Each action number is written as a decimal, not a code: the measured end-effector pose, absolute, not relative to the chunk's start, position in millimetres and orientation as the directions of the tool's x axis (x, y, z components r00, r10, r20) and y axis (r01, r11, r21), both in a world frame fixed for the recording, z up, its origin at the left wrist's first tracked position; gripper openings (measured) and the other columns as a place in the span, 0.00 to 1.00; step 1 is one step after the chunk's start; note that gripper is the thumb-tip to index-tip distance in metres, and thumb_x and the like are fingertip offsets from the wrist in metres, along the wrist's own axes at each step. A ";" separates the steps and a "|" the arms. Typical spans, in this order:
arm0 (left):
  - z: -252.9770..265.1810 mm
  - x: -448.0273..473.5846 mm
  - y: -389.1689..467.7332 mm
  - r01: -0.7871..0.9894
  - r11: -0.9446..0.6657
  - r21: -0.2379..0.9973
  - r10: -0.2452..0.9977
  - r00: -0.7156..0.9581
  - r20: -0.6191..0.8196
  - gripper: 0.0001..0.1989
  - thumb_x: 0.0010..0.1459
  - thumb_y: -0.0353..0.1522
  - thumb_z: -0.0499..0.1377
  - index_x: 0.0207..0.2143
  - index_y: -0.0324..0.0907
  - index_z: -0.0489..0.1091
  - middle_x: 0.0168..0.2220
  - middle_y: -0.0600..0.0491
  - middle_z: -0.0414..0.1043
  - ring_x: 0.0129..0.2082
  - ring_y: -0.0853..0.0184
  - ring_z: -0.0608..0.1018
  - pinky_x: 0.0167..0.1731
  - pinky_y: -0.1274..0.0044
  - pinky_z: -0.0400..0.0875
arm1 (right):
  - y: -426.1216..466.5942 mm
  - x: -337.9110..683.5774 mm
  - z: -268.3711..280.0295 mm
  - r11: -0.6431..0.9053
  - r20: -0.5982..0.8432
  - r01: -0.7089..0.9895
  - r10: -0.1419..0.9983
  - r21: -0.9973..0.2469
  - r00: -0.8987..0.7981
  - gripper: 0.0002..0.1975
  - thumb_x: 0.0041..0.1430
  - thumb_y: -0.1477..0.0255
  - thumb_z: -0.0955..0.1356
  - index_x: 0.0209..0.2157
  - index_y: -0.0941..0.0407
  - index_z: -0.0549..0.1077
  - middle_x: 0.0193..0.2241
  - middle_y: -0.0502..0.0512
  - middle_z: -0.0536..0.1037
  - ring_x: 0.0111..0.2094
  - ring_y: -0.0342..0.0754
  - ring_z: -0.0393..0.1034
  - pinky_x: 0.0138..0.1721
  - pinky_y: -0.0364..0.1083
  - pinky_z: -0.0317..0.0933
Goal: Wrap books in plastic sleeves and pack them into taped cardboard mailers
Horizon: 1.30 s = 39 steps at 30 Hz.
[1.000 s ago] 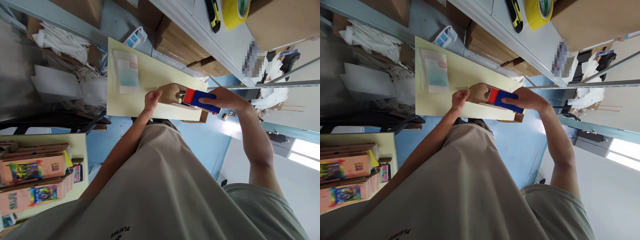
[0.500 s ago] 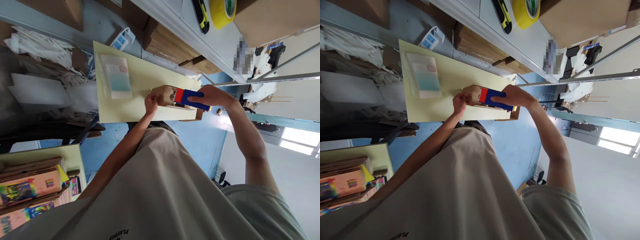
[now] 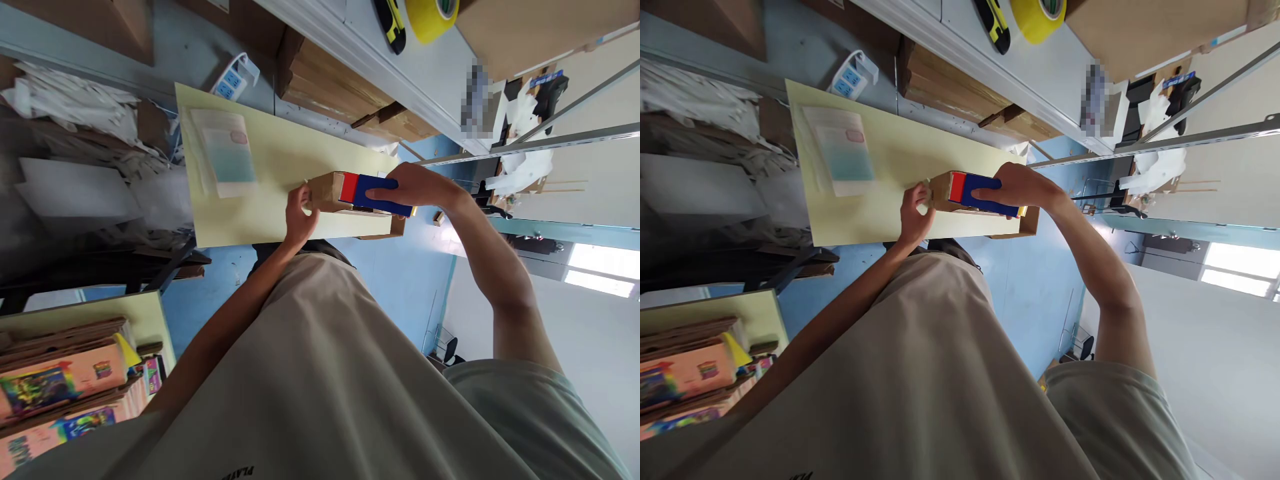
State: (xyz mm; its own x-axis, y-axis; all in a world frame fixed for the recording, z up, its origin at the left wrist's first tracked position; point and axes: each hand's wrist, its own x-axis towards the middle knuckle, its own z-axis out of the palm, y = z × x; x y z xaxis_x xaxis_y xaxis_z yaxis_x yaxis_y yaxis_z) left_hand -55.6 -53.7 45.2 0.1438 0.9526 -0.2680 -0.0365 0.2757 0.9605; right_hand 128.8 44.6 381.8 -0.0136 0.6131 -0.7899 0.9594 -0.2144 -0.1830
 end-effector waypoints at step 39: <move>67.0 -38.2 -23.9 0.206 -0.271 0.940 0.819 0.563 0.113 0.44 0.73 0.41 0.73 0.83 0.46 0.60 0.71 0.38 0.82 0.84 0.42 0.68 0.86 0.49 0.62 | 35.9 165.6 360.3 -0.005 -0.865 0.960 0.434 0.279 0.254 0.34 0.73 0.39 0.71 0.47 0.59 0.87 0.31 0.64 0.85 0.39 0.60 0.81 0.43 0.53 0.68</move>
State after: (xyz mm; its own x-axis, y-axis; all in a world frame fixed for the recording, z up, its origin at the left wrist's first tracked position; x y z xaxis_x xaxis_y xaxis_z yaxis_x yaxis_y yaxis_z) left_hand -38.2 -23.9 67.0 0.5631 0.8186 0.1129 0.2061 -0.2714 0.9401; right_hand 165.6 35.9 360.3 0.2537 0.4339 -0.8645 0.9603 -0.0055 0.2790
